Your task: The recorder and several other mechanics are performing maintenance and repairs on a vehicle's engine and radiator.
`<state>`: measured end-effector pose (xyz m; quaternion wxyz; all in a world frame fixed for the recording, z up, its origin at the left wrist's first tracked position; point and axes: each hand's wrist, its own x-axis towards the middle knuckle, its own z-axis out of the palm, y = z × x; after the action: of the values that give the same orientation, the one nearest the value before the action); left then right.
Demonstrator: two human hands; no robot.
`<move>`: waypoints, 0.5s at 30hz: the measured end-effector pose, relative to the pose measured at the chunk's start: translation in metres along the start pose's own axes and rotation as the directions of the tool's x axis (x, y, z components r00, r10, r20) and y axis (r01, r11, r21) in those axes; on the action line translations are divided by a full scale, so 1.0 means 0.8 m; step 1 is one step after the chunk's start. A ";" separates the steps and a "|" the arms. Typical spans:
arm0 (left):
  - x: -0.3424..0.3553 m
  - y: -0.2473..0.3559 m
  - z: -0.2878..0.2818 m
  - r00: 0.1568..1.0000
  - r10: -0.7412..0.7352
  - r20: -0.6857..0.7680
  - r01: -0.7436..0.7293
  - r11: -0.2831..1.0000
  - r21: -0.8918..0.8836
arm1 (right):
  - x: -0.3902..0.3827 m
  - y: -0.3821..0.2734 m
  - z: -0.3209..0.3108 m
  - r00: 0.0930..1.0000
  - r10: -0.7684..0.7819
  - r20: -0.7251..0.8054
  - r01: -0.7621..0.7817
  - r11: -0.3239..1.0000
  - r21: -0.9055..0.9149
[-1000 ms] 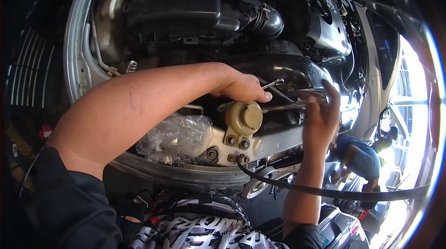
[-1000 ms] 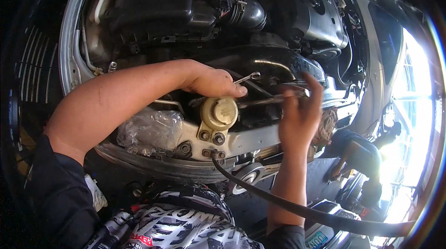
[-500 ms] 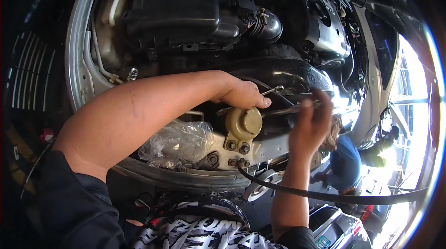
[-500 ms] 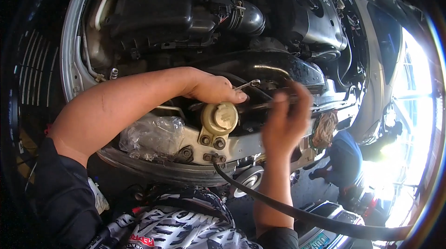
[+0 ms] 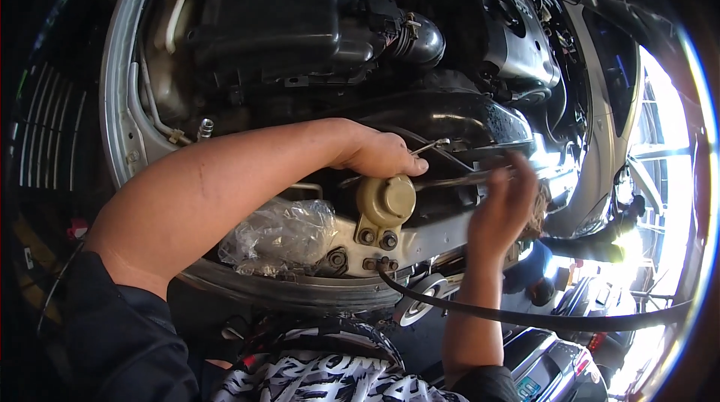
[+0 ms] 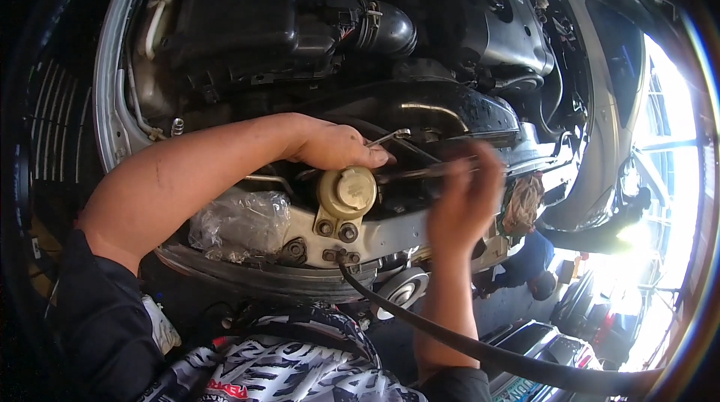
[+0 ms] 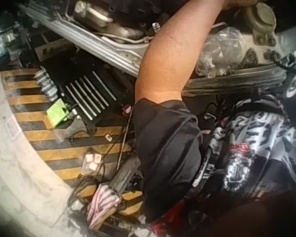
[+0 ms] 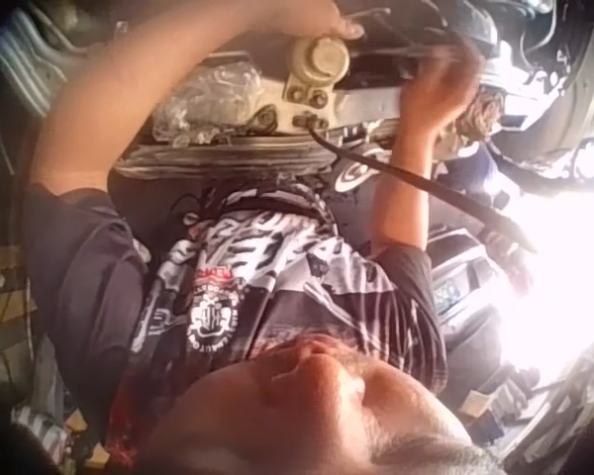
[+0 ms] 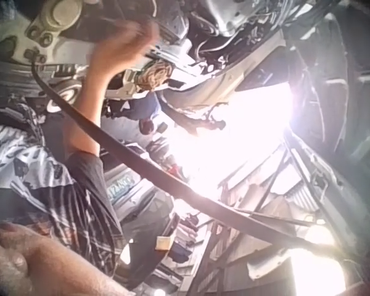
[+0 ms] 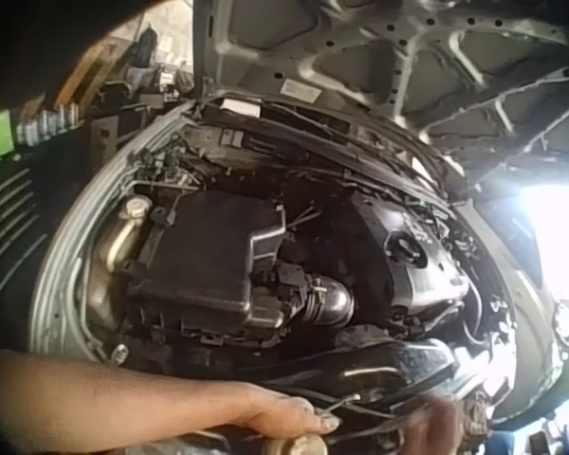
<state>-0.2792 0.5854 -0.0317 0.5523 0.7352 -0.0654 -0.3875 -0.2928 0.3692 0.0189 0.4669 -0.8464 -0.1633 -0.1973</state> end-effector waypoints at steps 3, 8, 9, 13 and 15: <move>-0.010 0.024 -0.001 0.999 -0.035 0.013 0.034 0.998 0.060 | 0.001 0.009 0.007 0.999 0.037 -0.033 -0.035 0.998 0.044; -0.007 0.002 -0.003 1.000 -0.007 0.008 0.007 1.000 0.007 | -0.017 0.017 0.006 0.910 -0.358 0.210 0.360 0.932 0.030; -0.019 0.021 0.001 0.998 -0.067 -0.018 0.068 0.995 0.068 | -0.003 0.006 -0.001 0.993 0.110 0.040 -0.114 0.988 0.107; -0.008 0.011 -0.002 0.999 -0.002 0.037 0.000 0.999 0.038 | -0.012 0.006 0.023 0.965 -0.252 0.069 0.255 0.966 -0.050; -0.013 0.004 -0.004 1.000 -0.010 0.007 0.010 1.000 0.030 | -0.025 -0.035 0.030 0.698 -0.638 0.325 0.673 0.739 0.006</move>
<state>-0.2832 0.5919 -0.0239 0.5392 0.7423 -0.0695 -0.3918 -0.3183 0.4017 0.0180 0.2858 -0.7772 -0.5129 -0.2263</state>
